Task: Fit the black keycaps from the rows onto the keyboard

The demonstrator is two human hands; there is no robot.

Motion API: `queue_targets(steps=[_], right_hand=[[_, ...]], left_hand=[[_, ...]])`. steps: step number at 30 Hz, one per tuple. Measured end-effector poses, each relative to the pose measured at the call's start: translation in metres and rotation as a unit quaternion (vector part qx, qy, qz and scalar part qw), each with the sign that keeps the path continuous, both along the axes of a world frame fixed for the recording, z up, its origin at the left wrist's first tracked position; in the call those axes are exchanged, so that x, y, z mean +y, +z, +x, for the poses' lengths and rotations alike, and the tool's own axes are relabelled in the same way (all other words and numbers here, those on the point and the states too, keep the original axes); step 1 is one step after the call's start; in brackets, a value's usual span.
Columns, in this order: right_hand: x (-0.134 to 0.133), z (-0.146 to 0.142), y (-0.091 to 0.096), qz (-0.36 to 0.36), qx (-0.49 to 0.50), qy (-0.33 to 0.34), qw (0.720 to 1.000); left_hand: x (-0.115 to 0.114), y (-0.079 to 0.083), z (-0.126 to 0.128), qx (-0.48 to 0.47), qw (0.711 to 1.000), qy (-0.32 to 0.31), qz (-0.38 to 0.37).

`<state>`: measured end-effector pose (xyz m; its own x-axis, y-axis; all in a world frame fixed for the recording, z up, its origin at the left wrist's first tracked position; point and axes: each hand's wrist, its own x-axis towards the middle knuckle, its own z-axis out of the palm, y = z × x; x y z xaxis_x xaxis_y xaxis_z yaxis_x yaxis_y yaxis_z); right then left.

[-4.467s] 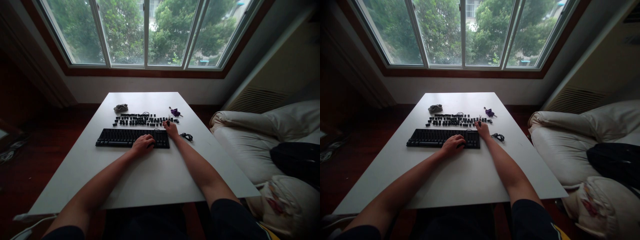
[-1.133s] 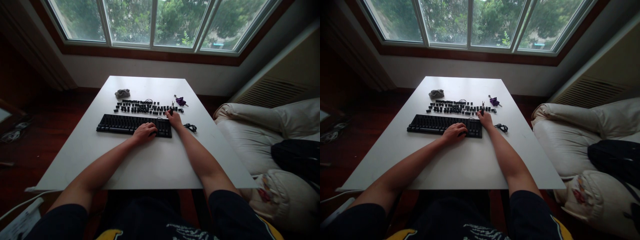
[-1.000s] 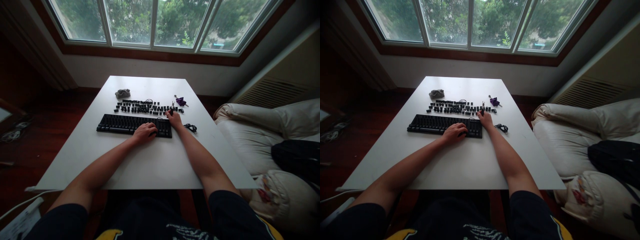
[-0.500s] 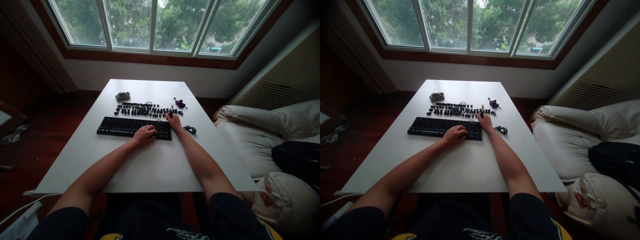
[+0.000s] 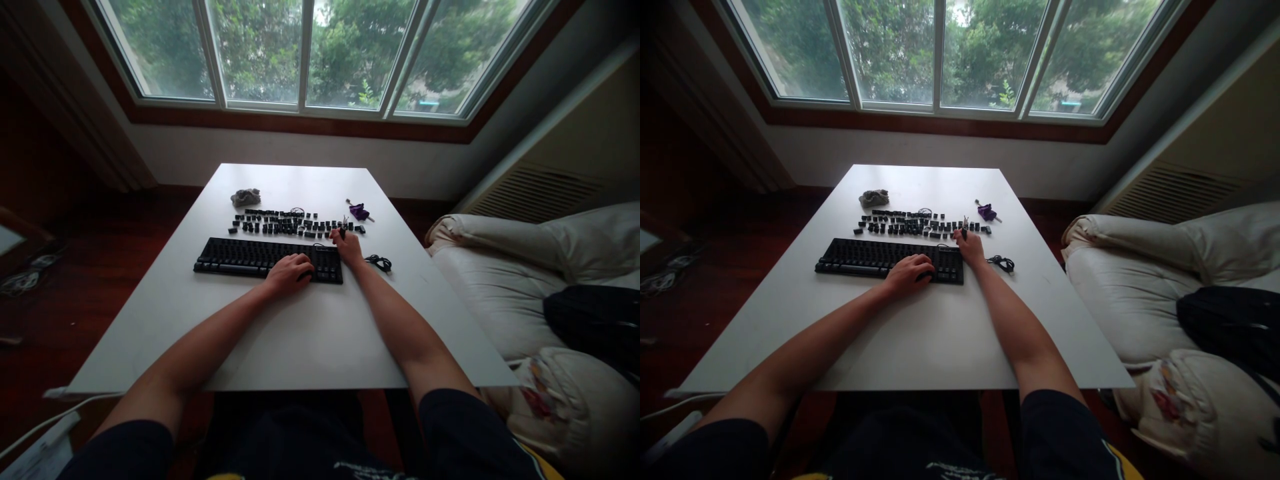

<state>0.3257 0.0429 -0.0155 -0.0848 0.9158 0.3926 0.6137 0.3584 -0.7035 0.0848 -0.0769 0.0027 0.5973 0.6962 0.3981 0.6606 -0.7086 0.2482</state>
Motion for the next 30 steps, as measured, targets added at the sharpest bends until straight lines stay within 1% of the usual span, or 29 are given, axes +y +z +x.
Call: queue_targets(steps=[6, 12, 20, 26, 30], right_hand=[[-0.0003, 0.0002, 0.0009, 0.019, 0.01, -0.007, 1.0], [-0.0024, -0.0009, 0.0034, 0.016, 0.011, -0.013, 1.0], [-0.0036, -0.0016, 0.0053, 0.029, 0.02, -0.015, 0.999], [-0.0041, -0.0021, 0.0066, 0.005, 0.019, -0.009, 1.0], [-0.0037, -0.0017, 0.0057, 0.008, 0.019, -0.006, 1.0]], left_hand=[[0.0005, -0.0009, -0.0005, 0.003, 1.0, -0.002, 0.0], [-0.0001, 0.0008, -0.0002, 0.002, 1.0, -0.002, -0.002], [-0.0005, 0.0007, -0.0001, 0.001, 1.0, -0.001, 0.0], [-0.0007, 0.0009, 0.0001, -0.003, 1.0, 0.0, 0.0], [-0.0002, 0.0004, 0.0, -0.001, 1.0, 0.0, -0.002]])
